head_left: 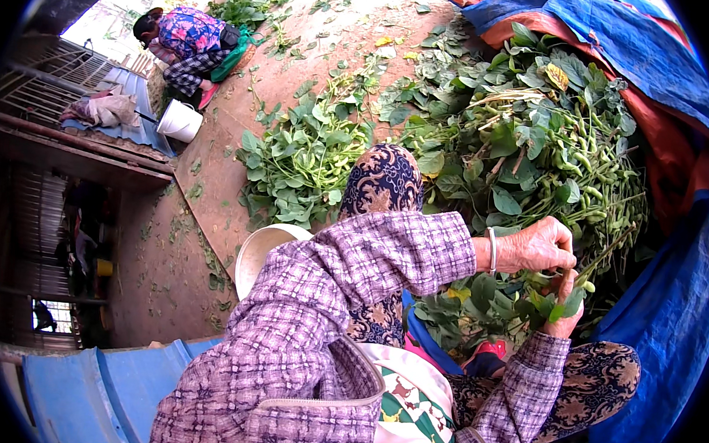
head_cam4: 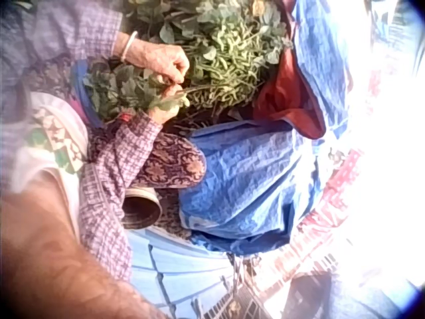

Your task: The person sits cross-legged on the ground and shells green vegetables, likely edamame, by hand. They remove the pods from the stems and place the shelled vegetables into a white bowl positioned between their legs.

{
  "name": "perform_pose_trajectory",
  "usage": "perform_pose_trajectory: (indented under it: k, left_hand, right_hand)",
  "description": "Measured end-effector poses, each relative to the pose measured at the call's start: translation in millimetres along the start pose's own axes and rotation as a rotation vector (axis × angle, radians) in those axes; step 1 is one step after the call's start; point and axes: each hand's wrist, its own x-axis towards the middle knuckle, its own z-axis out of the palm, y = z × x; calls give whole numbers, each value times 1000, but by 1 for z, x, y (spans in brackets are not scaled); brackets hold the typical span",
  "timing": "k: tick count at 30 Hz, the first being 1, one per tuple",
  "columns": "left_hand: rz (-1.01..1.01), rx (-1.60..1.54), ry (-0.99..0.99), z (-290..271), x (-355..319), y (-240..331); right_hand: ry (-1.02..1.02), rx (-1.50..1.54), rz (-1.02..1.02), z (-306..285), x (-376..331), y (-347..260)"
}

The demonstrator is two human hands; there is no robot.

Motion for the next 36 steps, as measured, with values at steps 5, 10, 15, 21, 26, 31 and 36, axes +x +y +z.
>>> perform_pose_trajectory:
  k: [5,10,15,21,26,31,36]
  left_hand:
    - [-111,-22,64,6,3,-2]
    - [128,341,102,4,2,-5]
    - [313,395,90,7,-4,7]
    - [269,358,37,7,-5,3]
    - [342,406,-83,9,-9,12]
    - [270,372,-13,2,-1,6]
    - [198,295,-60,-3,1,1]
  right_hand:
    - [11,218,-23,0,3,14]
    - [46,272,53,6,5,13]
    - [-118,361,-70,-3,19,28]
    - [-116,547,74,3,16,25]
    - [-253,722,173,-15,21,29]
    - [-74,452,78,-8,16,17]
    - [-88,534,154,-2,10,11]
